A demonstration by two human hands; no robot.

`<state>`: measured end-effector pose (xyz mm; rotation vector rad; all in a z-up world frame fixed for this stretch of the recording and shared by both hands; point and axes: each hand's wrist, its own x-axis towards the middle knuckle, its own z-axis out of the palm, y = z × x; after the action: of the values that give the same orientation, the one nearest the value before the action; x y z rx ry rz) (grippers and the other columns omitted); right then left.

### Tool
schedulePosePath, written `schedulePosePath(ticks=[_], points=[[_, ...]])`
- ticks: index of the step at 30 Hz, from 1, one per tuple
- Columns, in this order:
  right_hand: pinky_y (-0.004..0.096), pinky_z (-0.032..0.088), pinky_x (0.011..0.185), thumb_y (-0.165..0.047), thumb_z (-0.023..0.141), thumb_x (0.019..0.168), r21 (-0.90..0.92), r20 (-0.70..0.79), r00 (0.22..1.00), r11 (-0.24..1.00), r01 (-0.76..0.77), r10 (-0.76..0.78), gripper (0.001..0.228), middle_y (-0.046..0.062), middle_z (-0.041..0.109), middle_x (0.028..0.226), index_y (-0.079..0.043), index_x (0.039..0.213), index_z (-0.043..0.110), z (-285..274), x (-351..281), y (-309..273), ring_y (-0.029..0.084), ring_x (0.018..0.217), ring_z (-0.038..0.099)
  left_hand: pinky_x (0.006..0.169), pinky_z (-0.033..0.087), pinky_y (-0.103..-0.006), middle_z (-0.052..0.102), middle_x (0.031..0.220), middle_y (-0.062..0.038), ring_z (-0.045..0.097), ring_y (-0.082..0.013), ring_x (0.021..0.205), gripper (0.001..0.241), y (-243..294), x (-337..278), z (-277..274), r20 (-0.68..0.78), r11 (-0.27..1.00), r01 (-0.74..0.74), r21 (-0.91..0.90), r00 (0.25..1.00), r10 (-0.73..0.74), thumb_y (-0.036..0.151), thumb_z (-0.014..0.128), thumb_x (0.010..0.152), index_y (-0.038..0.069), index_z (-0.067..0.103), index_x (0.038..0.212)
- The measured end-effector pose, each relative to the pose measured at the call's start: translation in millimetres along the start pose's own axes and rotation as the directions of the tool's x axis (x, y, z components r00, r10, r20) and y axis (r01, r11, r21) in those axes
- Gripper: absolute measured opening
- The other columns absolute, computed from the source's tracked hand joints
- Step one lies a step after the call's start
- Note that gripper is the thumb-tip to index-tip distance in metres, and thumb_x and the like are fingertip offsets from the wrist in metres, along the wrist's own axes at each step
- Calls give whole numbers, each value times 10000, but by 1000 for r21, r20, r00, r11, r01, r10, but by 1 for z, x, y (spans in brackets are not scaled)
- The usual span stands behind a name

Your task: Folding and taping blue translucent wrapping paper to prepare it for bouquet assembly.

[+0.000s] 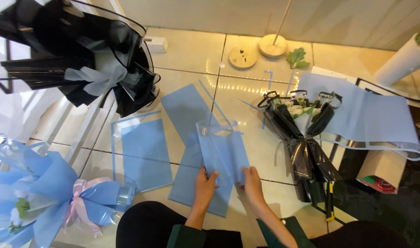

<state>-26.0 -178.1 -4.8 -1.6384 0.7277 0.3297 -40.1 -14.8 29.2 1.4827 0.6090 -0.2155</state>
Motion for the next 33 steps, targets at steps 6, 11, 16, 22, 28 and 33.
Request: schedulePosePath(ticks=[6,11,16,22,28,33], points=[[508,561,939,-716,573,899,-446,17,999,894,50,-47,624,106,784,1133,-198,1189,767,-19,-17,22,358,1157,698,704,688,-384,654,1215,-339,712,-358,1081,615,-49,5,-12,39,970,-5,244,999,-4,235,701,926,-59,478,1419],[538,560,914,-804,534,881,-615,24,992,780,111,-123,761,115,777,1121,-168,1264,698,-30,-46,11,364,1115,721,765,668,-441,683,1201,-263,709,-333,1084,624,-81,7,-16,10,899,-28,437,1000,27,339,715,914,-12,539,1398],[588,548,964,-490,726,902,-581,60,930,745,328,-363,748,227,630,1208,-31,1418,438,-36,-87,-9,423,1188,649,885,611,-531,636,1313,-295,667,-398,1185,599,-36,-47,-12,-12,740,-90,667,991,131,347,610,984,-30,502,1436],[578,322,1150,-416,726,904,-764,199,807,428,484,-557,747,169,375,1555,-150,1536,430,-27,-78,16,403,1457,292,1102,424,-536,425,1512,-236,430,-396,1408,739,-13,-64,-2,30,364,-161,917,940,340,230,678,932,42,344,1564],[587,170,1207,-528,581,961,-829,206,800,333,448,-563,725,150,274,1670,-165,1564,404,-22,-56,36,419,1517,176,1172,265,-561,409,1600,-74,306,-338,1491,640,-73,-28,6,445,-54,-524,850,660,605,91,611,857,175,525,1486],[612,124,1207,-665,490,960,-854,177,829,336,398,-531,800,126,182,1697,-259,1619,290,-22,-37,49,409,1553,89,1204,40,-632,252,1661,-121,149,-371,1543,621,-72,-21,8,336,72,-431,900,788,516,417,435,1036,183,315,1599]])
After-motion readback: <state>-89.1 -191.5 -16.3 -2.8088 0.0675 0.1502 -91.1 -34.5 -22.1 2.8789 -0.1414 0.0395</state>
